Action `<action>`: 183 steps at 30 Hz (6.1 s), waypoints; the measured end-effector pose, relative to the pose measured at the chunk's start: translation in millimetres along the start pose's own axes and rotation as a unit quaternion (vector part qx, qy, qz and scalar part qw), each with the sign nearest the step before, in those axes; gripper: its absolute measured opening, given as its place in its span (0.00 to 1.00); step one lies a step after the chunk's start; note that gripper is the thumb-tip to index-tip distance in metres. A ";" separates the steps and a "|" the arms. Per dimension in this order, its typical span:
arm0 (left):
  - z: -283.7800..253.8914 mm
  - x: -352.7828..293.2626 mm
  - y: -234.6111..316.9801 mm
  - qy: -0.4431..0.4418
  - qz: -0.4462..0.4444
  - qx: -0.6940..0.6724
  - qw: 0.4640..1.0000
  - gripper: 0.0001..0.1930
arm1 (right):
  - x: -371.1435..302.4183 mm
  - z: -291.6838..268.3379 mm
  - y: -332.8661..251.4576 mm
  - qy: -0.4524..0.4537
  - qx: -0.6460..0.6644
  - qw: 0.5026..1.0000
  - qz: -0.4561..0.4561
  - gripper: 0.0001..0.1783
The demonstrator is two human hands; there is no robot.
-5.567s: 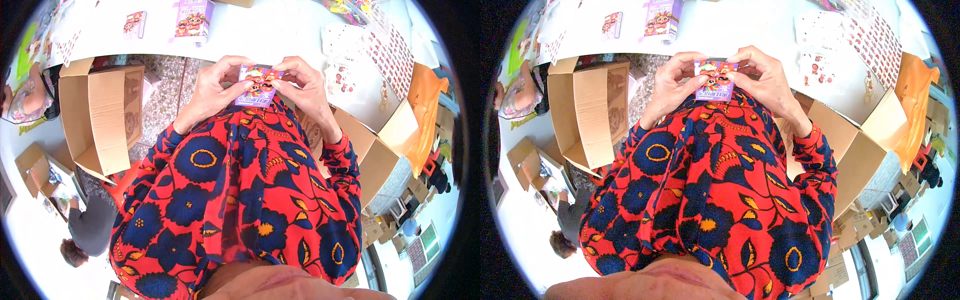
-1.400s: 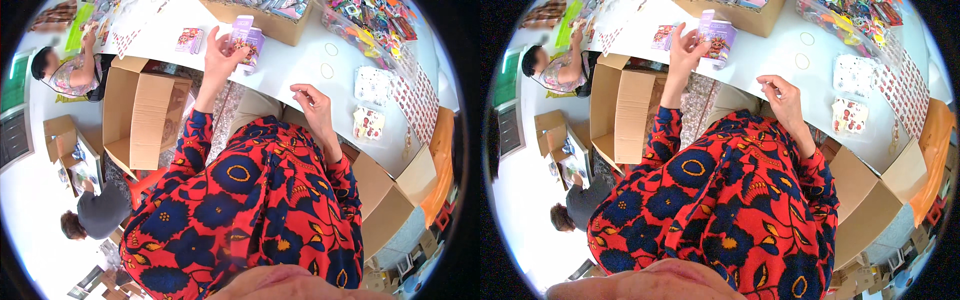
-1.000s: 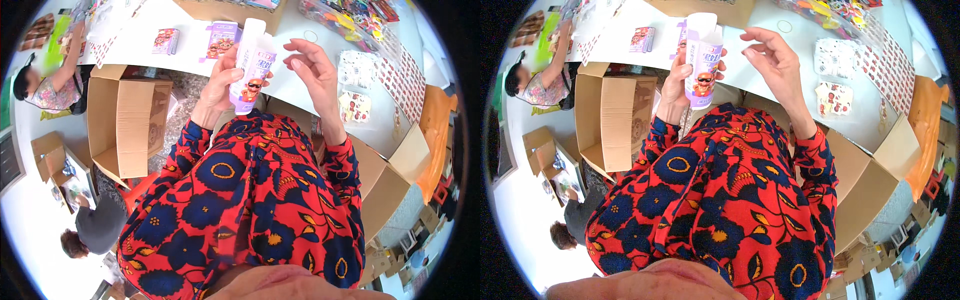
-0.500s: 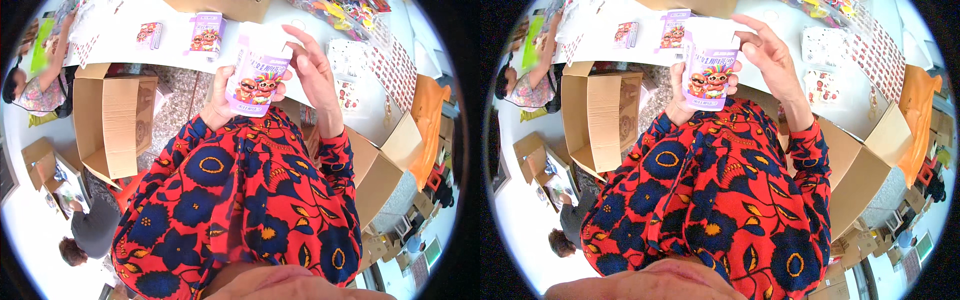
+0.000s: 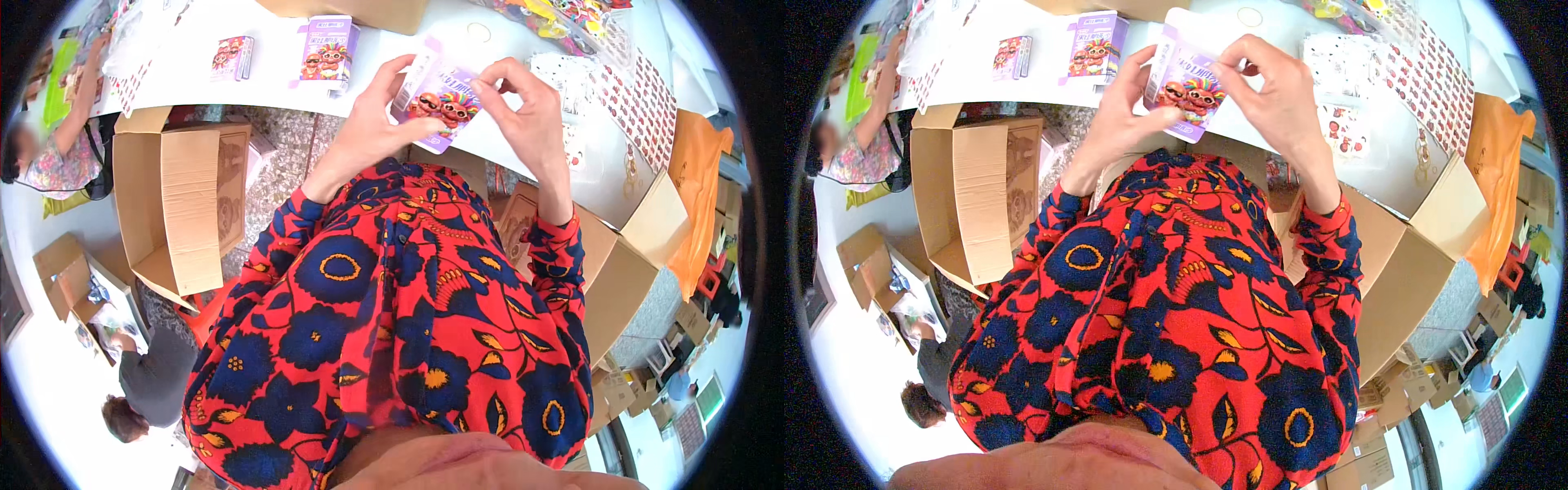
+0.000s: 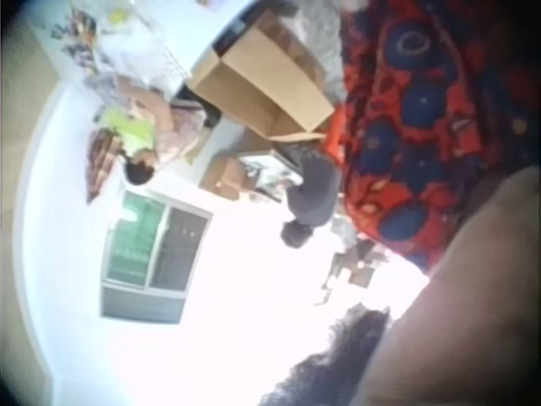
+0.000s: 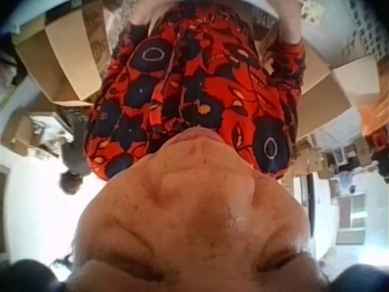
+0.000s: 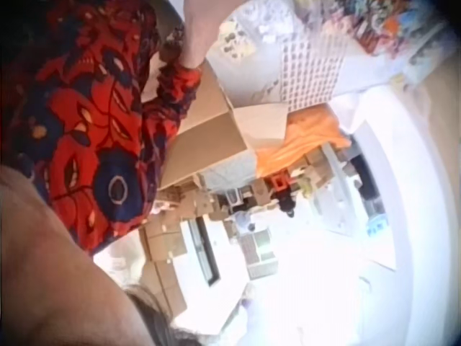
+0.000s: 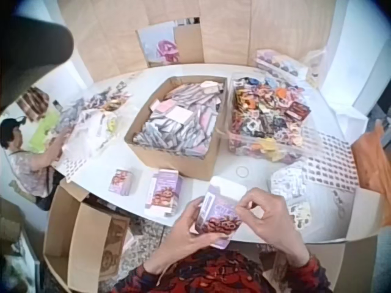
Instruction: Packaging small items into containers and applying stickers or rubber bands.
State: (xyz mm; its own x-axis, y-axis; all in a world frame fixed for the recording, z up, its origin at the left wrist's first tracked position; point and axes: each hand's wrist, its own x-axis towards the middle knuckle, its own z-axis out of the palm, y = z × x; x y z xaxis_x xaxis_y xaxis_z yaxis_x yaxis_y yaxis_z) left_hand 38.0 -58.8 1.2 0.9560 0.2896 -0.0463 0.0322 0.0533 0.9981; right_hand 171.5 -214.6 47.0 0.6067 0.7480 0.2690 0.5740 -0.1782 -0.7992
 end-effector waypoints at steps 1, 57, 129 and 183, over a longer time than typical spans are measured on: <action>1.7 1.6 -0.5 0.020 0.068 0.177 0.982 0.48 | -1.2 4.1 -2.5 0.000 -0.001 1.000 0.001 0.04; -0.7 0.5 6.1 0.134 0.322 0.301 0.887 0.33 | 3.6 3.9 -21.7 -0.129 0.040 0.988 -0.075 0.08; -14.1 -35.2 32.2 -0.135 -0.125 -0.025 0.983 0.04 | -46.2 7.8 -23.4 -0.221 0.121 0.966 0.064 0.11; 0.9 -24.9 26.5 0.037 0.146 0.184 0.971 0.32 | -14.3 28.9 -5.8 0.036 0.249 0.965 0.072 0.15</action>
State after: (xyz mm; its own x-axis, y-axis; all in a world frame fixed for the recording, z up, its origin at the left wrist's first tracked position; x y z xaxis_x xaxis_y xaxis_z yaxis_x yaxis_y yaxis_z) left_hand 15.3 -65.5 28.8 0.9173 0.3090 0.2511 -0.1215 -0.3832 0.9156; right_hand 143.6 -205.8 32.3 0.7080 0.6883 0.1580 0.1561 0.0657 -0.9855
